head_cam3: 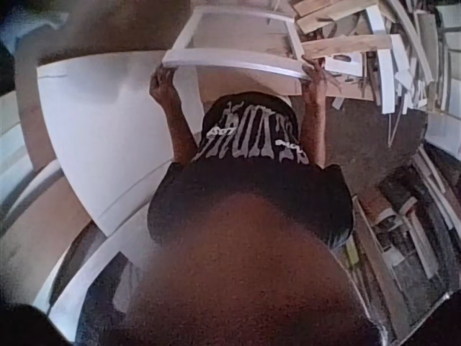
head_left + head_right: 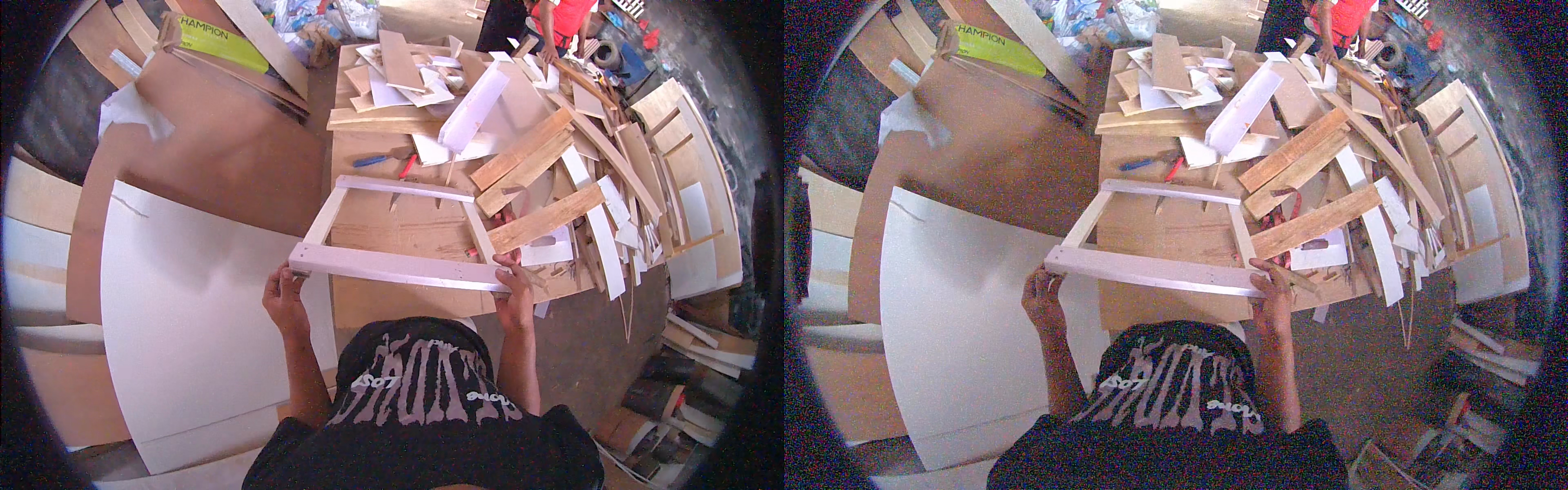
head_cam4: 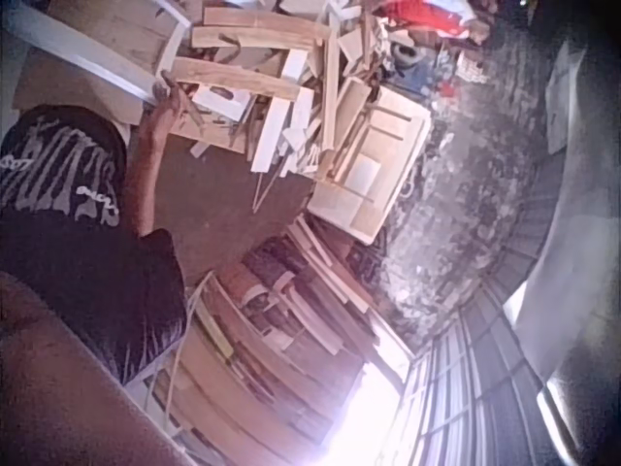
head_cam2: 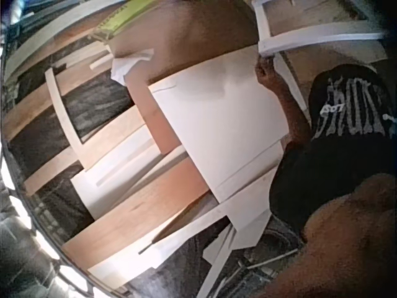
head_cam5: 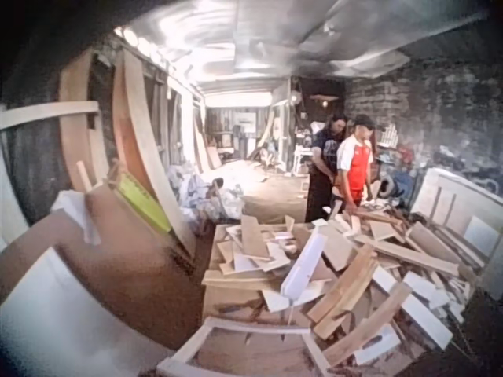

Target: The person constructs a wooden frame by aligning wooden pieces and hammering nails into the joints with a hammer, then picks up and holds the assembled frame.

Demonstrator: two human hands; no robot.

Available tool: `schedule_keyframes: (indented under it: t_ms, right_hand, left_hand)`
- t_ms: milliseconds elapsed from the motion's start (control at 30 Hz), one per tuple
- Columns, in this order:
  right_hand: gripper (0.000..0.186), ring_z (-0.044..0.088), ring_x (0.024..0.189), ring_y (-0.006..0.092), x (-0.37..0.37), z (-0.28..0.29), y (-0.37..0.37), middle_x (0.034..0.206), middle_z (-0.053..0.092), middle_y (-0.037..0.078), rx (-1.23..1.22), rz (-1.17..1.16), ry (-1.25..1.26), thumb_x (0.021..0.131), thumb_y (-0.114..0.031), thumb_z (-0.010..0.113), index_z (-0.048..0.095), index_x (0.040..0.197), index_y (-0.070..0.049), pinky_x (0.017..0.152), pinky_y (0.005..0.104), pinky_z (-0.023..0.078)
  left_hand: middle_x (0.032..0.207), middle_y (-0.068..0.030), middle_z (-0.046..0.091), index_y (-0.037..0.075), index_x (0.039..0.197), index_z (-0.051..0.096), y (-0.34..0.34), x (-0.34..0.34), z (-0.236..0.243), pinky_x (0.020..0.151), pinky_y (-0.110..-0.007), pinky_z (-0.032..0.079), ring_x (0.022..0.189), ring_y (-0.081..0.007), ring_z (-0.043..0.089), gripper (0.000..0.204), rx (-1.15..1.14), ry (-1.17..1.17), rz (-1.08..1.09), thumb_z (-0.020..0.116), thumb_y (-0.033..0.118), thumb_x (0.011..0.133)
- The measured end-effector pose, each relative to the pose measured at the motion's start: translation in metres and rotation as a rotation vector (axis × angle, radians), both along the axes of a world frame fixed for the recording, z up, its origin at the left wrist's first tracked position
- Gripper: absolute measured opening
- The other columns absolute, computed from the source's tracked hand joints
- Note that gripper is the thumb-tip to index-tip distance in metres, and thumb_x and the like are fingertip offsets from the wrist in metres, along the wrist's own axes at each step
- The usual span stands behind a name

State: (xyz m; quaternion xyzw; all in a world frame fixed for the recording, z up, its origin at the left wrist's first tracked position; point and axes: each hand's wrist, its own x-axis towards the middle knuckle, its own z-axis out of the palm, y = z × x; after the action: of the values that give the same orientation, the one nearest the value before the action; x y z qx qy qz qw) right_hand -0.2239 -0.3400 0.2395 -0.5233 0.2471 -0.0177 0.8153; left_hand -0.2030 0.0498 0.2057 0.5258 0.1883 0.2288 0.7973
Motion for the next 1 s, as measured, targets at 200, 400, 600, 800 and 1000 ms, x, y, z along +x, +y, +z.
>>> schedule_keyframes:
  t_ms: [200, 400, 600, 800, 1000]
  right_hand:
    - [0.033, 0.058, 0.094, 0.019, -0.003, -0.015, 0.009, 0.104, 0.059, 0.007, -0.088, -0.041, -0.109, 0.087, 0.0, 0.061, 0.061, 0.12, -0.002, 0.084, 0.031, 0.048]
    - [0.033, 0.059, 0.098, 0.0222, 0.002, -0.015, -0.004, 0.105, 0.059, 0.01, -0.153, -0.036, -0.14, 0.085, -0.005, 0.056, 0.058, 0.118, 0.001, 0.088, 0.0355, 0.047]
    - [0.032, 0.059, 0.096, 0.0216, 0.014, 0.004, -0.003, 0.105, 0.06, 0.011, -0.097, -0.033, -0.148, 0.09, -0.017, 0.05, 0.06, 0.116, -0.001, 0.083, 0.034, 0.049]
    - [0.034, 0.06, 0.097, 0.0212, 0.015, -0.011, -0.012, 0.108, 0.06, 0.01, -0.051, -0.105, -0.138, 0.093, -0.025, 0.052, 0.062, 0.115, -0.002, 0.08, 0.0345, 0.05]
    - [0.039, 0.06, 0.108, 0.0224, 0.006, 0.016, -0.028, 0.116, 0.059, 0.009, -0.045, 0.002, -0.177, 0.093, -0.031, 0.054, 0.064, 0.119, -0.004, 0.091, 0.037, 0.051]
  left_hand:
    - [0.107, -0.0135, 0.068, -0.005, 0.107, 0.062, 0.003, -0.013, -0.02, 0.084, -0.034, 0.057, 0.098, -0.0203, 0.067, 0.026, 0.18, 0.364, -0.082, 0.075, 0.012, 0.091]
    - [0.105, -0.0146, 0.068, -0.008, 0.114, 0.061, -0.01, -0.029, -0.019, 0.093, -0.034, 0.054, 0.101, -0.0215, 0.067, 0.033, 0.102, 0.271, -0.073, 0.076, 0.005, 0.088]
    - [0.111, -0.0158, 0.068, -0.008, 0.117, 0.06, -0.02, -0.011, -0.001, 0.098, -0.035, 0.052, 0.102, -0.0217, 0.067, 0.033, 0.008, 0.12, -0.048, 0.073, 0.003, 0.089]
    - [0.12, -0.017, 0.065, -0.01, 0.124, 0.059, -0.028, 0.008, 0.008, 0.099, -0.036, 0.053, 0.11, -0.0221, 0.064, 0.035, 0.035, -0.022, -0.052, 0.068, -0.001, 0.092]
    - [0.122, -0.0155, 0.065, -0.006, 0.127, 0.061, -0.015, 0.009, 0.024, 0.097, -0.037, 0.055, 0.112, -0.0226, 0.063, 0.041, 0.244, 0.007, -0.129, 0.069, -0.006, 0.087]
